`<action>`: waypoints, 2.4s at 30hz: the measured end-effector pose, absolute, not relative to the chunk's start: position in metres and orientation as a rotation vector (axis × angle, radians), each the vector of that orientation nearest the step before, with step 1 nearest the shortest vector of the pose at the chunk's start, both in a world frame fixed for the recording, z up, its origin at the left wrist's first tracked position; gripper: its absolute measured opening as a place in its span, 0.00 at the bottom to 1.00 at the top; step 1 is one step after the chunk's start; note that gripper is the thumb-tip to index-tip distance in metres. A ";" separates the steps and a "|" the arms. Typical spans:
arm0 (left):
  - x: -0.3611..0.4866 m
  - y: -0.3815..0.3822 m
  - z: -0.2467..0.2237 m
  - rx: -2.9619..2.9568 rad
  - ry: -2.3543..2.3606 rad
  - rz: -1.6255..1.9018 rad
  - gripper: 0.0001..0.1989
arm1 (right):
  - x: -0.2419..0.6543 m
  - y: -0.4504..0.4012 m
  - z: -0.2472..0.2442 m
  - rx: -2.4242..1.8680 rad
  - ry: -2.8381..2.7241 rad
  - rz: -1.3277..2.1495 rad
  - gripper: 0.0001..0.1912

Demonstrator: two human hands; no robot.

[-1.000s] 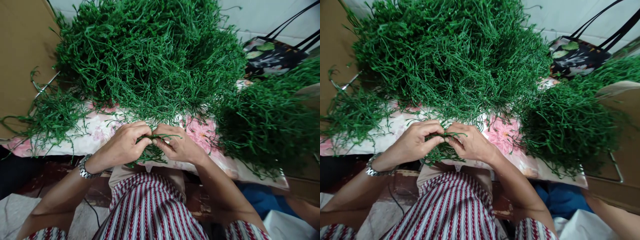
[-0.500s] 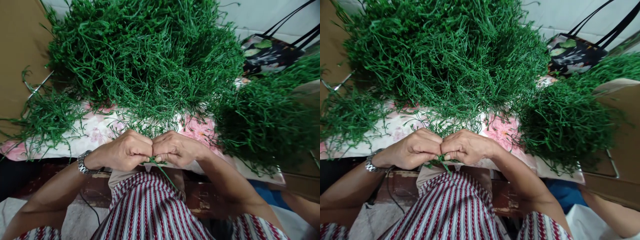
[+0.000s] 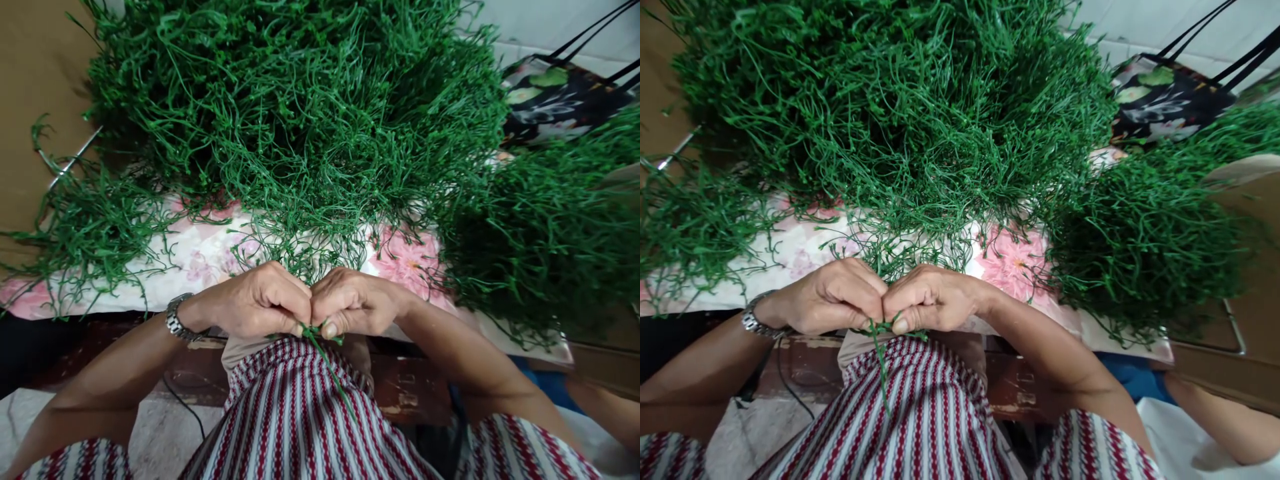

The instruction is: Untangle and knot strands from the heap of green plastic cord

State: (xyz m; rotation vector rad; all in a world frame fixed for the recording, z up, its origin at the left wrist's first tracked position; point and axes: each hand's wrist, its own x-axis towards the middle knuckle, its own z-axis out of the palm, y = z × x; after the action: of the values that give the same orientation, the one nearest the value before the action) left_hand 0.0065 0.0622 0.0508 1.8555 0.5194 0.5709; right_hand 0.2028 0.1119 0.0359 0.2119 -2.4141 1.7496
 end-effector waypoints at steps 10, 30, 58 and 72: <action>0.000 0.071 0.040 1.631 0.957 0.869 0.08 | 0.210 0.132 0.032 -0.375 -2.095 1.477 0.14; 0.046 0.060 0.033 1.985 1.462 1.252 0.06 | 0.203 0.111 0.010 -0.613 -1.930 1.342 0.14; 0.027 0.060 0.042 2.445 0.952 0.535 0.11 | 0.234 0.116 0.036 -0.308 -2.827 0.635 0.07; 0.035 0.072 0.039 1.391 1.154 1.264 0.04 | 0.215 0.113 0.032 -0.640 -2.155 1.090 0.10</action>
State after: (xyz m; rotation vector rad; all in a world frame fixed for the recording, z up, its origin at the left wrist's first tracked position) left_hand 0.0348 0.0724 0.0393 1.3914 1.1535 1.2637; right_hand 0.2153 0.1128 0.0319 -0.6398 -2.1554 1.0903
